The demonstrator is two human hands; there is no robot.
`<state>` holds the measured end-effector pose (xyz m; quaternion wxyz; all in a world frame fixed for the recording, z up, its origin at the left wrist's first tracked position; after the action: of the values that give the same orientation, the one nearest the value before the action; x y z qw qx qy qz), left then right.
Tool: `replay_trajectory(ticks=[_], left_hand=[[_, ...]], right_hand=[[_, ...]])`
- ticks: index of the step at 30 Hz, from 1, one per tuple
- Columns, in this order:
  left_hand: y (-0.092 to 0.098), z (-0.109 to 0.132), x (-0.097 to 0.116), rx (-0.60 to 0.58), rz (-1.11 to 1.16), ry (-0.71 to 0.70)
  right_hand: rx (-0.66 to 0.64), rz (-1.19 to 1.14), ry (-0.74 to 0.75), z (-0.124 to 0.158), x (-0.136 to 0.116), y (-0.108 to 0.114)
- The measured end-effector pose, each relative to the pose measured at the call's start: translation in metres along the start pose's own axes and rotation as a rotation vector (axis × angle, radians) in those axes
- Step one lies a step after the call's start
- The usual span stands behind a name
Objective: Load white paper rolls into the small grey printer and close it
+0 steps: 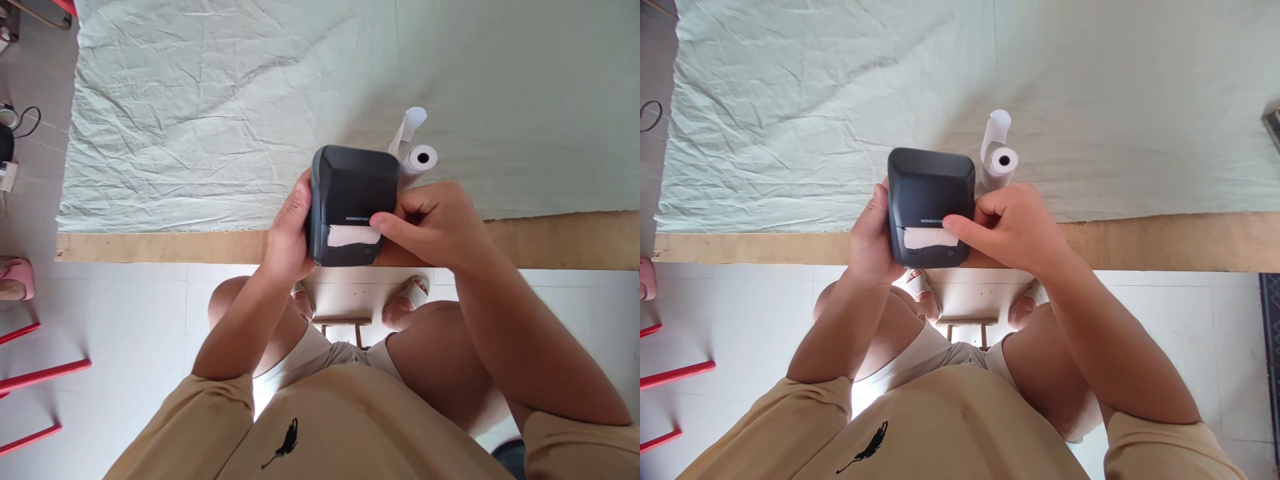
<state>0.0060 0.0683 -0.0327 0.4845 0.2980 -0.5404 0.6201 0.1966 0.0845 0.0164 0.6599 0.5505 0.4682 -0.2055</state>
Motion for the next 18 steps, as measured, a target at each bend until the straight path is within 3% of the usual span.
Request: replay_trajectory(ticks=[3, 8, 14, 18], left_hand=[[-0.001, 0.000, -0.001, 0.031, -0.006, 0.006], [-0.002, 0.001, 0.001, 0.053, -0.011, -0.008], [0.001, 0.004, 0.004, 0.159, 0.053, 0.027], [-0.002, 0.003, 0.001, 0.120, 0.084, 0.081]], right_hand=[[-0.102, 0.036, 0.018, -0.001, -0.003, 0.004], [-0.137, 0.079, 0.049, -0.001, -0.010, 0.006], [-0.078, 0.182, 0.096, 0.003, -0.017, 0.010], [0.058, 0.216, 0.234, 0.007, -0.026, 0.015]])
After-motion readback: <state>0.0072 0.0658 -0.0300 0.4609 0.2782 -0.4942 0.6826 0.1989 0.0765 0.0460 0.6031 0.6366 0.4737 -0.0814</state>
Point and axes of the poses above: each hand's wrist, its own z-axis away from the middle knuckle, its own y-axis out of the back of the hand, x = y × z, the point moved 6 cm from there along -z, towards the middle knuckle, and after that the axes turned 6 degrees about y, right-handed, at the moved point
